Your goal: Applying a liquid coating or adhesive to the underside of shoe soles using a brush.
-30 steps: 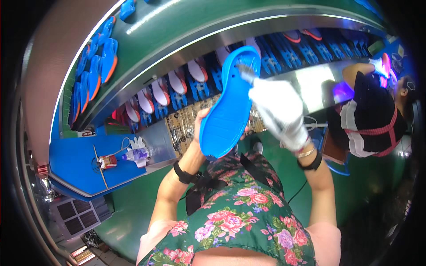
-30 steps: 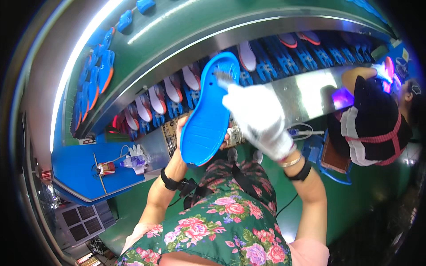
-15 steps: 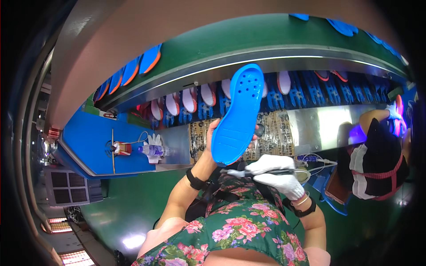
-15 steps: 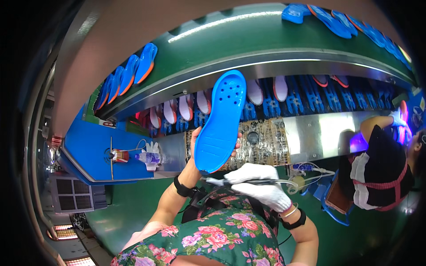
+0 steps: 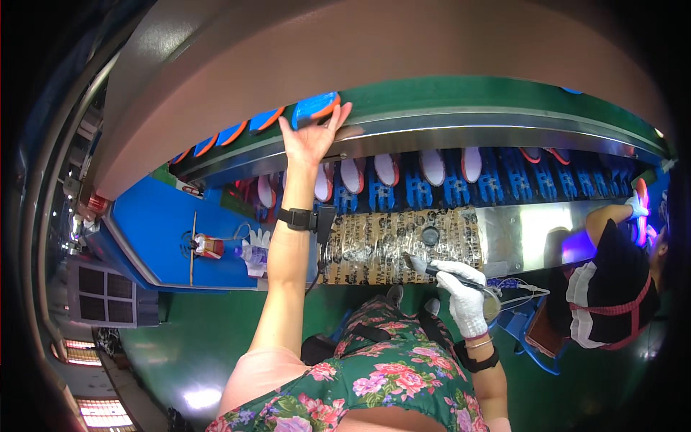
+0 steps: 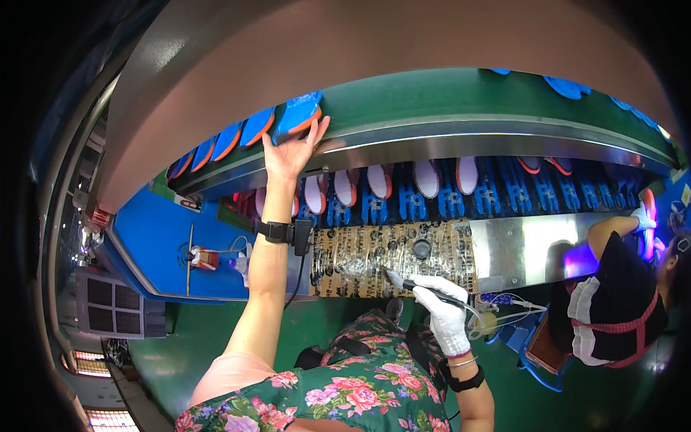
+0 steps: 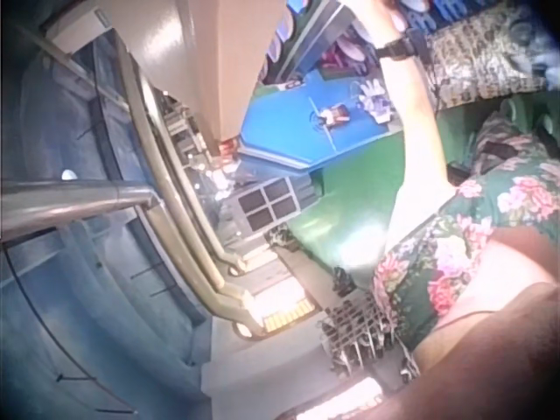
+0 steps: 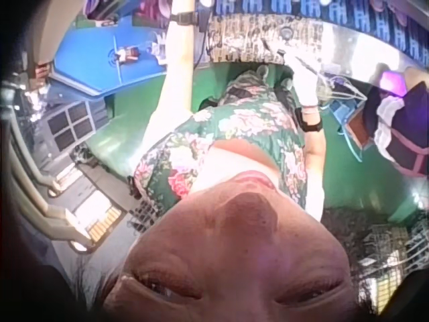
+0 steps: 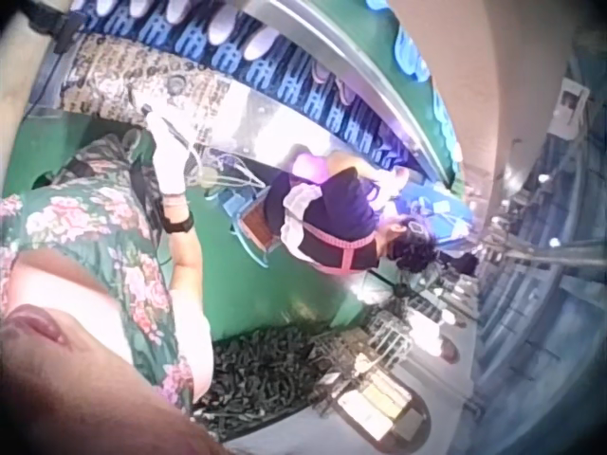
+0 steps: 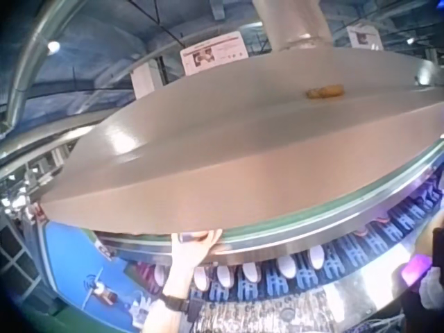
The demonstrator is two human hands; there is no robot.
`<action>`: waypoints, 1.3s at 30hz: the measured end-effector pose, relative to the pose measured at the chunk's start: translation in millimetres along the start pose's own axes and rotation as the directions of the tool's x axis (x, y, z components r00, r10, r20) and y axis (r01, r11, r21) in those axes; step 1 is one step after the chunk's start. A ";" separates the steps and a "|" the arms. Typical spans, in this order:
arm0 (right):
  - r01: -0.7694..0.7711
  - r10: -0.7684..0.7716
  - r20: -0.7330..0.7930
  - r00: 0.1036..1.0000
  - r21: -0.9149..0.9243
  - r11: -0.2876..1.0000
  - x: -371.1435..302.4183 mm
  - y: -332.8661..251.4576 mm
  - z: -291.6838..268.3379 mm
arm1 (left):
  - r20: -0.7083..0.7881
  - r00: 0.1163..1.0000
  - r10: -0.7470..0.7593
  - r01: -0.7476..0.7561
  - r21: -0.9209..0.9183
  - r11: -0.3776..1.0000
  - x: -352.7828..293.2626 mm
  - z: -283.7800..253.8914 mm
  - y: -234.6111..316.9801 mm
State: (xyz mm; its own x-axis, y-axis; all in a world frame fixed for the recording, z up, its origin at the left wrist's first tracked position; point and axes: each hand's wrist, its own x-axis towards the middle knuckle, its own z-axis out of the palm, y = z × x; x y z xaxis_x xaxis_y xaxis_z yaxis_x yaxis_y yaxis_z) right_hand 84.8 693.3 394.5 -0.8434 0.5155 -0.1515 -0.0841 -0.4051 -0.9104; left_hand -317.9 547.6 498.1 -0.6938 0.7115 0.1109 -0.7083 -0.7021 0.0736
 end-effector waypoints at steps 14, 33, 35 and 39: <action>-0.012 0.012 -0.013 1.000 -0.036 0.999 -0.5 20.3 -4.1 | 0.504 0.586 0.634 0.116 0.723 -0.681 -11.7 -12.4 21.3; 0.068 -0.074 -0.074 0.995 -0.085 0.994 0.4 17.4 -40.8 | 0.285 0.927 -0.244 -0.304 0.188 -0.934 82.3 65.3 -81.4; 0.064 -0.075 -0.106 0.992 -0.104 0.993 -1.7 14.0 -50.2 | 0.220 0.906 -0.361 -0.393 0.121 -0.912 116.8 70.8 -128.5; 0.096 -0.103 -0.191 0.976 -0.045 0.994 -16.1 11.2 -72.4 | 0.041 0.818 -0.574 -0.575 0.029 -0.817 188.1 83.1 -231.7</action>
State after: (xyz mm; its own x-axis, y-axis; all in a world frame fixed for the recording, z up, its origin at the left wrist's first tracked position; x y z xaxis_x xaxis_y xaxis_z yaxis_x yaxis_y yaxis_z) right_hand 135.8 735.0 358.8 -0.7131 0.6894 -0.1276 -0.1407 -0.3190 -0.9373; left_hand -273.5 841.9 584.3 -0.1553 0.9838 0.0895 0.9819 0.1637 -0.0953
